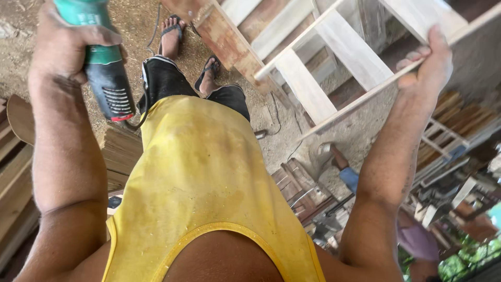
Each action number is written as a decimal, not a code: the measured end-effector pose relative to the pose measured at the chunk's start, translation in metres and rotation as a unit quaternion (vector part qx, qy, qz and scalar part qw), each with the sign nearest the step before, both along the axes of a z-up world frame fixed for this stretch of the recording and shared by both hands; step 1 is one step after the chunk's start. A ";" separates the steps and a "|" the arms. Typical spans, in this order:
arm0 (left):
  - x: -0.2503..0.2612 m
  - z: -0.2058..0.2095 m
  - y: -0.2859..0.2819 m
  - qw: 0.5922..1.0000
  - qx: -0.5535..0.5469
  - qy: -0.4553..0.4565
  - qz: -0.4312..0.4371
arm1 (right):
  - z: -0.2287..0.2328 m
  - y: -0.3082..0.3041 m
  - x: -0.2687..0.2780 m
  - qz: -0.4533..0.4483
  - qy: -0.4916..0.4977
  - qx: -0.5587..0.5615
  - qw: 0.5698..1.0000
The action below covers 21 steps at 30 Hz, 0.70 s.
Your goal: The person uses a handheld angle grinder with a sanding disc to smooth the surfaces of wooden planks arranged in a frame. They move the tool along the edges and faces of the wood, repositioning the planks as needed to reach different areas.
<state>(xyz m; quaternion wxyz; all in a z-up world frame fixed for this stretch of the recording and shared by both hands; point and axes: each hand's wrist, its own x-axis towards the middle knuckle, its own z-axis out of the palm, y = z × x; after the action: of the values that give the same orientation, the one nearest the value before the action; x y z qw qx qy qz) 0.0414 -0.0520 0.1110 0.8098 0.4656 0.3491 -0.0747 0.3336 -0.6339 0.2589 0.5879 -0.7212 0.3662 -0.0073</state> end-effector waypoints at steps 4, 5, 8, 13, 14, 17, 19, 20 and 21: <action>-0.008 -0.009 -0.003 0.999 0.047 0.010 0.004 | -0.038 -0.041 0.036 -0.065 -0.007 0.025 0.998; -0.010 -0.010 -0.004 0.998 0.052 0.019 0.012 | -0.049 -0.053 0.038 -0.073 -0.001 0.006 0.997; -0.010 -0.014 -0.012 0.997 0.068 0.024 -0.009 | -0.080 -0.081 0.052 -0.042 0.019 0.120 0.992; -0.002 -0.013 -0.022 1.000 0.012 -0.004 0.017 | -0.125 -0.077 0.072 -0.129 0.013 0.133 0.983; -0.003 -0.011 -0.025 0.999 -0.013 0.009 0.029 | -0.131 -0.069 0.076 -0.132 0.003 0.133 0.982; 0.000 -0.010 -0.039 0.998 0.038 -0.046 -0.016 | -0.133 -0.037 0.080 -0.116 -0.008 0.127 0.985; 0.007 -0.013 -0.042 0.999 0.031 -0.027 0.006 | -0.137 0.000 0.080 -0.090 0.004 0.093 0.992; 0.007 -0.014 -0.045 0.999 0.025 -0.013 0.015 | -0.134 0.015 0.073 -0.079 0.022 0.052 0.995; 0.006 -0.016 -0.049 1.000 0.016 0.008 0.011 | -0.131 0.031 0.066 -0.070 0.043 0.013 0.997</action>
<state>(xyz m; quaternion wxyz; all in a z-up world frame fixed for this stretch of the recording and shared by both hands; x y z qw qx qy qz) 0.0475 -0.1006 0.0952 0.8000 0.4740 0.3621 -0.0644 0.3999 -0.6032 0.1278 0.5791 -0.6858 0.4407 -0.0128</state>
